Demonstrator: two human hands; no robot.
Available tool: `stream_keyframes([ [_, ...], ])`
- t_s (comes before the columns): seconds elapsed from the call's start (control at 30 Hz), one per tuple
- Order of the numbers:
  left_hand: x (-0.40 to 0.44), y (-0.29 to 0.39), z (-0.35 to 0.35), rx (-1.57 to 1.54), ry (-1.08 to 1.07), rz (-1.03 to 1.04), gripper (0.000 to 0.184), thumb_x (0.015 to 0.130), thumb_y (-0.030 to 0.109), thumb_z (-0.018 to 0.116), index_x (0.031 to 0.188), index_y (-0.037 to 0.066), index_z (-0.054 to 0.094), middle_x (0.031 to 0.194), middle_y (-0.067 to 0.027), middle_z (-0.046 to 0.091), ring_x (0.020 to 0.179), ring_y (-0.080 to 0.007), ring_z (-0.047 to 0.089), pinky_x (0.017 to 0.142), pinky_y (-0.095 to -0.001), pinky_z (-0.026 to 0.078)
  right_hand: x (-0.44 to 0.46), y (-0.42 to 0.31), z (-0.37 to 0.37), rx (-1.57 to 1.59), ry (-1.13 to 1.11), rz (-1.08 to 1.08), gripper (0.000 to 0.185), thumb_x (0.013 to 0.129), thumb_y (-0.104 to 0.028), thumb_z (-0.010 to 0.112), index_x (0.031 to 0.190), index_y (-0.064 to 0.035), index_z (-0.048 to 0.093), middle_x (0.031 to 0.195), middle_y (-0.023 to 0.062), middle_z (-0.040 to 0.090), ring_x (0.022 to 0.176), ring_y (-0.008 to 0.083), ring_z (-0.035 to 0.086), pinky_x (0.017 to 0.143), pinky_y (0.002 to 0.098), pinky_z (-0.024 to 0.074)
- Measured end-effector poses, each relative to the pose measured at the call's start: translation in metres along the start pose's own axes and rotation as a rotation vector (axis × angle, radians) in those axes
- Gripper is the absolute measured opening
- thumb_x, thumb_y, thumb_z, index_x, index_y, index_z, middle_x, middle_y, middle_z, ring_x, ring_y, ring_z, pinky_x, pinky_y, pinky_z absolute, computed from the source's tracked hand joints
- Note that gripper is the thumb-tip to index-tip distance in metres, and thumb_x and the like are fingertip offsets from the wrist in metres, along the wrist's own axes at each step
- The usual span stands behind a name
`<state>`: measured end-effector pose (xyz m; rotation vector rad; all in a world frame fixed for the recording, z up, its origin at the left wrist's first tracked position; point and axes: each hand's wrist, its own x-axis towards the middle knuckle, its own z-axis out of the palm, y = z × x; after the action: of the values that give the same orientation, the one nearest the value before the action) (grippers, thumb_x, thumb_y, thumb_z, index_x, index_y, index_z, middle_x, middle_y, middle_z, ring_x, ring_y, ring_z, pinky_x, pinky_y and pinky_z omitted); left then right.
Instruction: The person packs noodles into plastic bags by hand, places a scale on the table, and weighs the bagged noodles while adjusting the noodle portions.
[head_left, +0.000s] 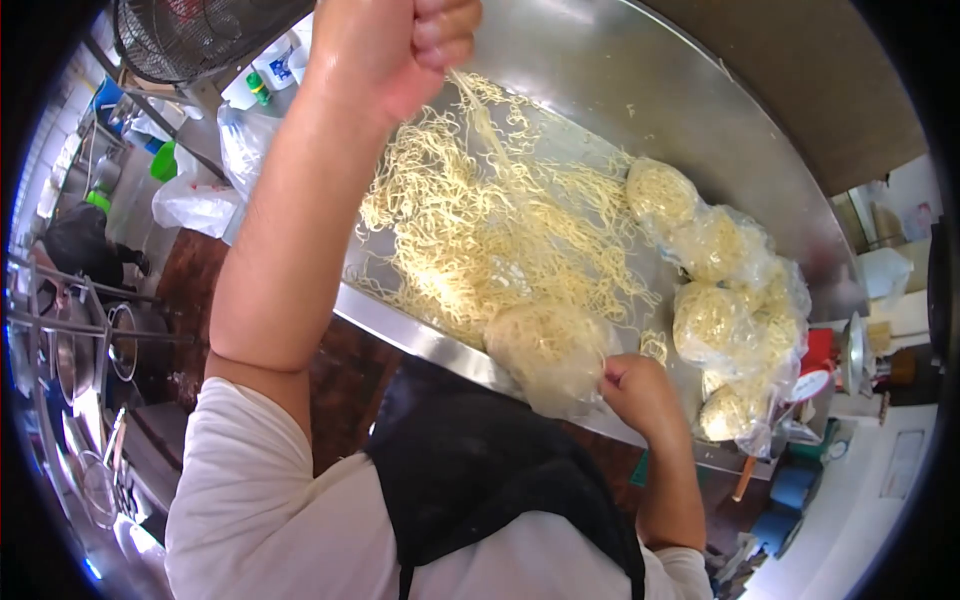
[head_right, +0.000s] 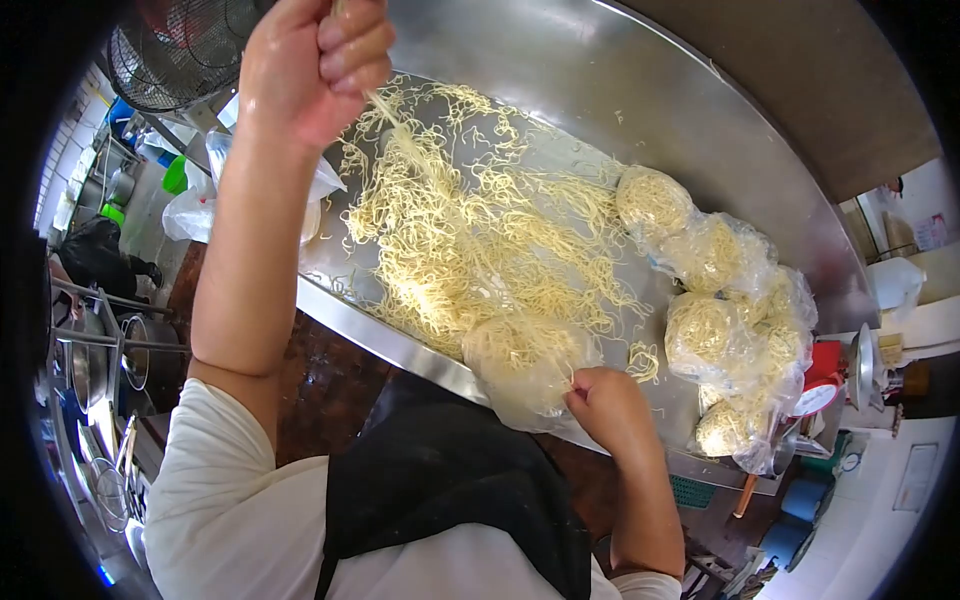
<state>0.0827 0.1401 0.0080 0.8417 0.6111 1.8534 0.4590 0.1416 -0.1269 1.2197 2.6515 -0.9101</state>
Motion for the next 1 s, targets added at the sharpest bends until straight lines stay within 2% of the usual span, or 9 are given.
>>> stream_keyframes([
  [0.3, 0.086, -0.025, -0.070, 0.484, 0.389, 0.419, 0.026, 0.096, 0.029, 0.044, 0.080, 0.011, 0.053, 0.051, 0.0041, 0.037, 0.037, -0.0086, 0.031, 0.034, -0.0265, 0.024, -0.008, 0.017, 0.012, -0.051, 0.014, 0.113, 0.015, 0.078, -0.017, 0.066, 0.084, -0.0031, 0.064, 0.075, 0.0173, 0.064, 0.073, 0.0365, 0.063, 0.065, 0.0434, 0.0493],
  [0.4, 0.113, -0.077, -0.161, 1.310, 0.414, 0.587, 0.034, 0.101, 0.036, 0.044, 0.107, 0.007, 0.061, 0.061, 0.0014, 0.052, 0.053, -0.0106, 0.049, 0.049, -0.0250, 0.041, -0.009, 0.018, 0.013, 0.010, 0.020, 0.119, 0.017, 0.079, -0.018, 0.066, 0.090, -0.0046, 0.065, 0.077, 0.0161, 0.065, 0.074, 0.0342, 0.064, 0.066, 0.0417, 0.0501],
  [0.47, 0.077, -0.096, -0.149, 1.731, 0.350, 0.018, 0.039, 0.098, 0.035, 0.050, 0.123, 0.006, 0.058, 0.092, -0.0113, 0.069, 0.088, -0.0244, 0.066, 0.080, -0.0354, 0.052, -0.010, 0.015, 0.012, 0.058, 0.034, 0.113, 0.018, 0.080, -0.019, 0.066, 0.093, -0.0055, 0.067, 0.078, 0.0153, 0.066, 0.073, 0.0326, 0.065, 0.066, 0.0401, 0.0507],
  [0.53, 0.071, -0.163, -0.242, 1.791, -0.167, -0.177, 0.048, 0.092, 0.034, 0.056, 0.126, 0.001, 0.055, 0.126, -0.0218, 0.060, 0.115, -0.0381, 0.058, 0.100, -0.0438, 0.045, -0.009, 0.005, 0.009, 0.090, 0.051, 0.110, 0.019, 0.081, -0.019, 0.067, 0.095, -0.0064, 0.067, 0.078, 0.0148, 0.067, 0.073, 0.0311, 0.066, 0.066, 0.0385, 0.0511],
  [0.6, 0.020, -0.150, -0.157, 2.190, -0.347, -0.746, 0.048, 0.090, 0.024, 0.060, 0.131, 0.002, 0.053, 0.132, -0.0210, 0.055, 0.120, -0.0375, 0.054, 0.108, -0.0418, 0.038, -0.007, 0.007, 0.012, 0.125, 0.089, 0.082, 0.019, 0.080, -0.018, 0.068, 0.095, -0.0061, 0.068, 0.078, 0.0150, 0.066, 0.072, 0.0303, 0.065, 0.065, 0.0373, 0.0511],
  [0.8, -0.080, -0.200, -0.076, 0.989, -0.738, -0.612, 0.048, 0.084, 0.006, 0.053, 0.131, 0.009, 0.056, 0.132, -0.0194, 0.056, 0.121, -0.0333, 0.054, 0.102, -0.0395, 0.042, -0.004, 0.008, 0.014, 0.277, 0.116, 0.072, 0.018, 0.080, -0.013, 0.069, 0.096, -0.0052, 0.068, 0.079, 0.0160, 0.066, 0.071, 0.0290, 0.065, 0.065, 0.0353, 0.0507],
  [0.93, -0.105, -0.226, -0.064, 1.259, -0.779, -0.353, 0.034, 0.077, 0.005, 0.056, 0.110, 0.006, 0.066, 0.100, -0.0134, 0.070, 0.095, -0.0295, 0.065, 0.080, -0.0391, 0.049, -0.005, 0.004, 0.006, 0.258, 0.105, 0.085, 0.016, 0.081, -0.014, 0.068, 0.095, -0.0052, 0.068, 0.081, 0.0158, 0.066, 0.073, 0.0293, 0.065, 0.066, 0.0351, 0.0506],
  [0.97, -0.104, -0.219, -0.064, 1.264, -0.723, -0.364, 0.006, 0.083, 0.013, 0.062, 0.082, 0.007, 0.066, 0.076, -0.0052, 0.067, 0.072, -0.0225, 0.063, 0.063, -0.0349, 0.047, -0.005, 0.005, 0.005, 0.235, 0.096, 0.062, 0.016, 0.082, -0.014, 0.068, 0.095, -0.0053, 0.069, 0.082, 0.0158, 0.066, 0.073, 0.0301, 0.065, 0.066, 0.0355, 0.0506],
  [1.0, -0.099, -0.210, -0.063, 1.174, -0.684, -0.491, 0.011, 0.084, 0.017, 0.064, 0.077, 0.008, 0.063, 0.072, -0.0033, 0.064, 0.068, -0.0196, 0.060, 0.061, -0.0332, 0.046, -0.006, 0.006, 0.006, 0.215, 0.088, 0.043, 0.015, 0.082, -0.015, 0.068, 0.094, -0.0053, 0.069, 0.082, 0.0158, 0.067, 0.074, 0.0309, 0.065, 0.066, 0.0359, 0.0507],
])
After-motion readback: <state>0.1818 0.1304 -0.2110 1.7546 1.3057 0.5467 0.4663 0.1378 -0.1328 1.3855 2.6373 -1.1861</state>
